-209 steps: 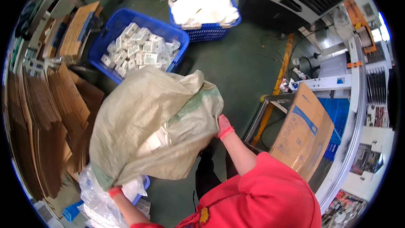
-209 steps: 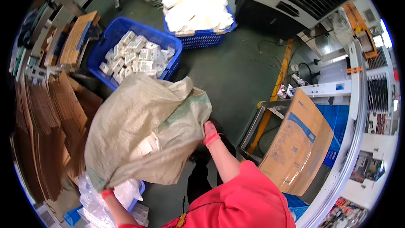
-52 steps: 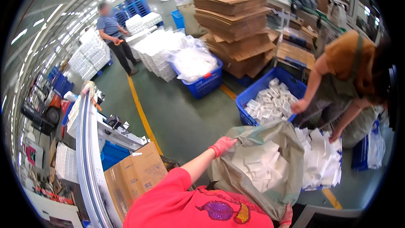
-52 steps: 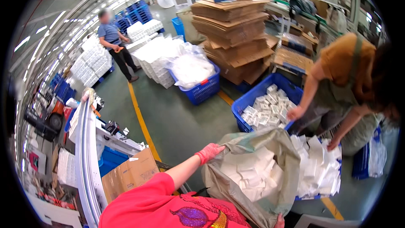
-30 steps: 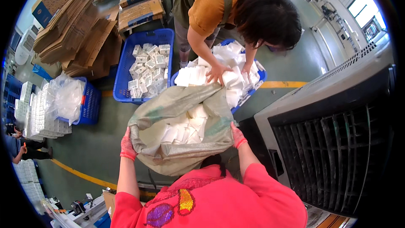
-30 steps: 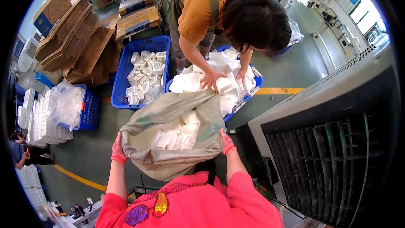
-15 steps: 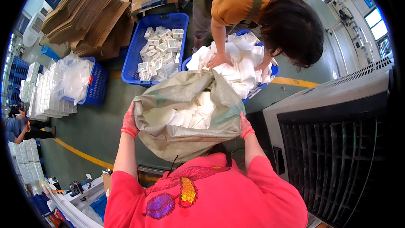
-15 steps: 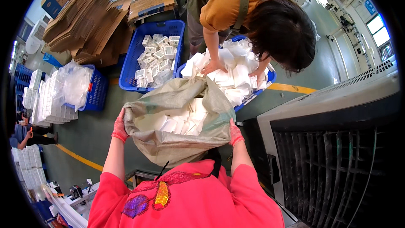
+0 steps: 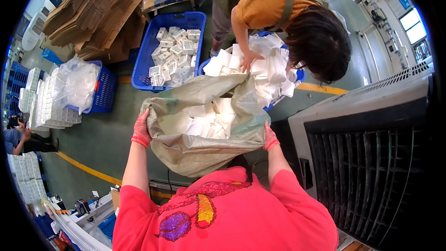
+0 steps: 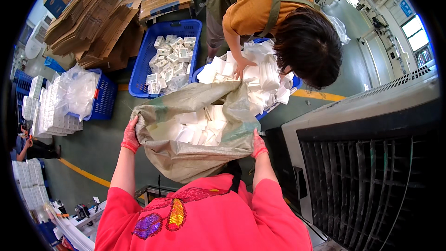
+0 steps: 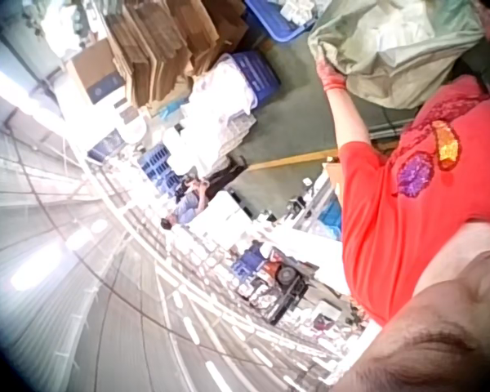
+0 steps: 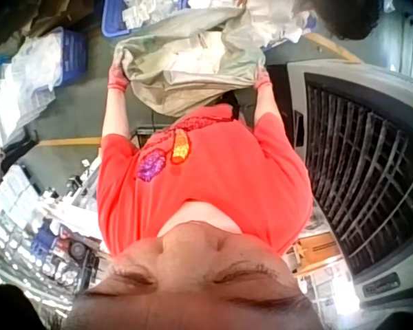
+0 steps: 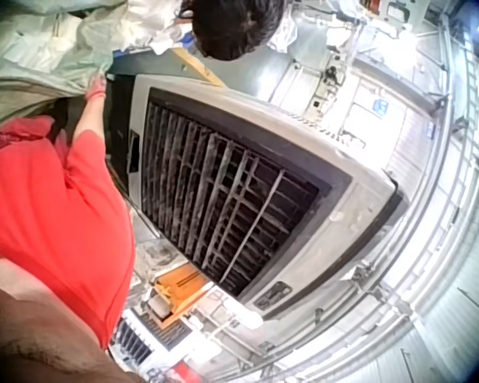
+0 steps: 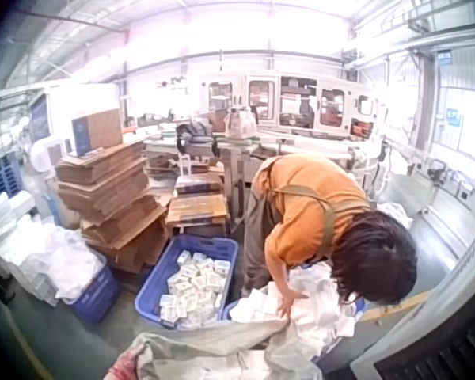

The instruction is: The person picks up boxes from a blue basket and a green bag, organizes them onto a work surface, and places items back into the bag with another person.

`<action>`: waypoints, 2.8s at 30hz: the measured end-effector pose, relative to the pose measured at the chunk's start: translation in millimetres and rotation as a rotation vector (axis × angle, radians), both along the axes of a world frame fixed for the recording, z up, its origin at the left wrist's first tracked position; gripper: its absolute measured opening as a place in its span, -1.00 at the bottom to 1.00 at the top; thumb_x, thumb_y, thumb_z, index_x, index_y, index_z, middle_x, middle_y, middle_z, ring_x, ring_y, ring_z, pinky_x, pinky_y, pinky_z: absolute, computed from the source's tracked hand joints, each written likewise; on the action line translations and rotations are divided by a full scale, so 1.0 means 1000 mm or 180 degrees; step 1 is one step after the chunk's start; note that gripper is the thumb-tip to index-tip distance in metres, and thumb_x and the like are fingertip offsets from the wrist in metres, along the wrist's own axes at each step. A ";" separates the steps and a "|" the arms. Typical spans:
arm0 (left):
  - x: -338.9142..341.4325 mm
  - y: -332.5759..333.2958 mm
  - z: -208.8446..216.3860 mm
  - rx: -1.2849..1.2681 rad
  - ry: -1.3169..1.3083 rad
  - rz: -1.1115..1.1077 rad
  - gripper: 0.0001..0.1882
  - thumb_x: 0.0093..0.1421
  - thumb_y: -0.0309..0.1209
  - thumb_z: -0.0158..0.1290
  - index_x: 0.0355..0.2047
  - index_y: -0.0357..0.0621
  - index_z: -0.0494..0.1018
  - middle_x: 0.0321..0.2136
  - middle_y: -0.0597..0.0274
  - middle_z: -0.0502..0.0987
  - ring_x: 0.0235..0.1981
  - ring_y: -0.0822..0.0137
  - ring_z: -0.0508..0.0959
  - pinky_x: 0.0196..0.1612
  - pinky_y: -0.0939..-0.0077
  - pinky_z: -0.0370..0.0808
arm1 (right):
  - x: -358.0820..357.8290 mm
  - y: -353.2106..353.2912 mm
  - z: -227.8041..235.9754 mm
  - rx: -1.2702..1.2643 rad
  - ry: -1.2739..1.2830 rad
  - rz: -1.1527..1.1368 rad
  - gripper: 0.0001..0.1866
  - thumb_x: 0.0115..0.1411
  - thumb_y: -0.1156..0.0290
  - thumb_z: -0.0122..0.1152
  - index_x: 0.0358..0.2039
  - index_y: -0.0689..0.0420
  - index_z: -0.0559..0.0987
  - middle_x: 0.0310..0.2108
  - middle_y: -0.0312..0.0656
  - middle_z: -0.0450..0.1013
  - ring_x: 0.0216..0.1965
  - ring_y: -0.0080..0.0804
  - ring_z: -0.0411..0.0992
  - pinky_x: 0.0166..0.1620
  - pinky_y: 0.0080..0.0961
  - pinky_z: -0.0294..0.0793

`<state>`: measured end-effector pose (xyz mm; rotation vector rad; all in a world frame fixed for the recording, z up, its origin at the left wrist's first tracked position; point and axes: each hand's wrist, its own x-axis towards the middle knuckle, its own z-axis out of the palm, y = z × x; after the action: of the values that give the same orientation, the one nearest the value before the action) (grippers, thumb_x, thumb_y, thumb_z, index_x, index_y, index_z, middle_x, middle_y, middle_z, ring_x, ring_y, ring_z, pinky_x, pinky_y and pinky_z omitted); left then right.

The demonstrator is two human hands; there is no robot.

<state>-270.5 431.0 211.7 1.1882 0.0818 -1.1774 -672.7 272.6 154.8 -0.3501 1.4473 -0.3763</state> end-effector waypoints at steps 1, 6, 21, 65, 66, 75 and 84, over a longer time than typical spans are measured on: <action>-0.001 -0.004 0.003 -0.0052 -0.0066 -0.0053 -0.62 -0.01 -0.30 -0.03 -0.15 -0.03 0.25 -0.24 0.23 0.36 -0.21 0.25 0.36 -0.14 0.30 0.32 | -0.005 -0.001 -0.012 0.0003 -0.0049 -0.0034 -0.29 -0.06 -0.20 -0.16 -0.08 0.15 0.26 -0.14 -0.16 0.30 -0.15 -0.24 0.30 -0.12 -0.20 0.23; 0.001 -0.007 -0.001 -0.0038 -0.0122 0.0085 -0.61 -0.03 -0.33 -0.01 -0.15 -0.03 0.24 -0.24 0.24 0.36 -0.21 0.25 0.37 -0.16 0.29 0.33 | -0.007 -0.004 -0.038 0.0108 -0.0626 -0.0231 -0.32 -0.05 -0.18 -0.16 -0.10 0.14 0.28 -0.15 -0.17 0.30 -0.15 -0.26 0.30 -0.12 -0.23 0.24; -0.026 -0.021 0.018 0.0010 -0.0137 0.0003 -0.62 -0.01 -0.33 -0.04 -0.15 -0.03 0.20 -0.27 0.24 0.36 -0.27 0.28 0.39 -0.26 0.35 0.38 | -0.002 -0.015 -0.049 0.0112 -0.0775 -0.0479 -0.33 -0.04 -0.18 -0.17 -0.11 0.13 0.29 -0.16 -0.16 0.31 -0.17 -0.23 0.30 -0.11 -0.19 0.24; -0.015 -0.065 -0.014 -0.0244 0.0102 0.0210 -0.61 0.02 -0.21 -0.06 -0.13 -0.02 0.26 -0.28 0.32 0.40 -0.29 0.39 0.41 -0.23 0.50 0.35 | -0.014 -0.077 -0.088 0.0443 -0.0617 -0.0763 -0.36 -0.05 -0.16 -0.17 -0.07 0.04 0.26 -0.06 -0.22 0.21 -0.04 -0.22 0.18 -0.01 -0.09 0.08; -0.017 -0.064 -0.011 -0.0253 0.0022 0.0139 -0.63 0.03 -0.20 -0.06 -0.15 -0.02 0.27 -0.29 0.31 0.41 -0.30 0.40 0.41 -0.22 0.53 0.35 | -0.013 -0.078 -0.079 0.0384 -0.0646 -0.0818 -0.36 -0.04 -0.16 -0.17 -0.07 0.04 0.26 -0.06 -0.22 0.21 -0.05 -0.22 0.18 -0.01 -0.09 0.09; -0.023 -0.053 0.010 -0.0275 0.0254 0.0234 -0.64 0.03 -0.24 -0.06 -0.17 -0.07 0.26 -0.30 0.29 0.41 -0.32 0.39 0.43 -0.24 0.47 0.38 | -0.002 -0.064 -0.046 -0.0399 -0.0739 -0.1027 -0.45 0.03 -0.07 -0.19 -0.11 0.09 0.30 -0.13 -0.20 0.27 -0.13 -0.26 0.25 -0.07 -0.32 0.22; 0.009 0.008 0.029 -0.0377 0.0117 0.0560 -0.67 0.03 -0.29 -0.07 -0.19 -0.12 0.28 -0.29 0.22 0.40 -0.28 0.31 0.42 -0.19 0.43 0.35 | -0.016 -0.029 -0.005 -0.0663 -0.1342 -0.0561 -0.52 0.05 0.05 -0.12 -0.13 0.13 0.30 -0.20 -0.20 0.30 -0.20 -0.33 0.29 -0.14 -0.38 0.28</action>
<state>-261.2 439.0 241.2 1.0339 0.1399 -1.0353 -688.5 243.2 149.4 -0.2893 1.0293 -0.7031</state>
